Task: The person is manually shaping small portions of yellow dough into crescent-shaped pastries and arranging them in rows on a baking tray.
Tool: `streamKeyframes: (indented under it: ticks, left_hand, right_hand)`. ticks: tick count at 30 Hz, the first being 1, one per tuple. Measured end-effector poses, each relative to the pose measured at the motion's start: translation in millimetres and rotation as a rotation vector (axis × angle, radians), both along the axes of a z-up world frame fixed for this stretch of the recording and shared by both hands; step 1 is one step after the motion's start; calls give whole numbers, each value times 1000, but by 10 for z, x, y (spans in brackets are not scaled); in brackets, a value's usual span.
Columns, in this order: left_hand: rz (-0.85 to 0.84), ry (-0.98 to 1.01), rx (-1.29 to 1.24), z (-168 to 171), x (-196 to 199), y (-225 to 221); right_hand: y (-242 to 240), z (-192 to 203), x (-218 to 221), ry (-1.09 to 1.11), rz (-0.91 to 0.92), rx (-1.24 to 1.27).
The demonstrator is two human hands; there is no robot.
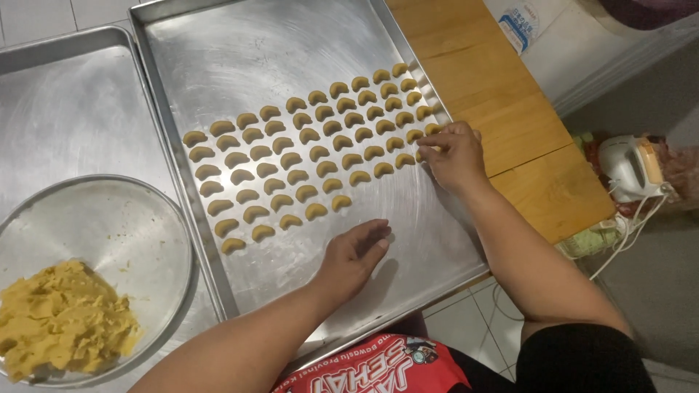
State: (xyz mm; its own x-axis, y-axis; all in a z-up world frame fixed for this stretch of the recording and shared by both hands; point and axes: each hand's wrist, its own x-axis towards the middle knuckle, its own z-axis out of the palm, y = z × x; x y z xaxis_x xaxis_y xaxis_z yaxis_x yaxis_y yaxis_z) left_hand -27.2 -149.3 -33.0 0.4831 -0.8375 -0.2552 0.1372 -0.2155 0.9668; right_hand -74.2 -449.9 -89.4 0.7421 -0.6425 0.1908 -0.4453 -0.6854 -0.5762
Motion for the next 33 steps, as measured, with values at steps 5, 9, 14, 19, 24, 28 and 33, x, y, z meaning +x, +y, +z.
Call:
streamKeyframes:
  ticks: [5, 9, 14, 19, 24, 28, 33]
  left_hand:
    - [1, -3, 6, 0, -13, -13]
    - [1, 11, 8, -44, -37, -21]
    - [15, 18, -8, -68, -52, 27]
    - [37, 2, -52, -114, -38, 206]
    - [-43, -224, 42, 135, 99, 732]
    - [36, -260, 81, 375, 286, 1222]
    - [383, -1076, 41, 181, 689, 1514]
  right_hand:
    - [271, 122, 43, -12, 33, -14]
    - [297, 51, 84, 26, 112, -132]
    - [355, 147, 74, 41, 102, -99]
    - [390, 180, 34, -122, 199, -163]
    - [763, 359, 29, -201, 412, -78]
    - [1224, 681, 130, -182, 471, 5]
    - [1608, 769, 477, -163, 661, -127]
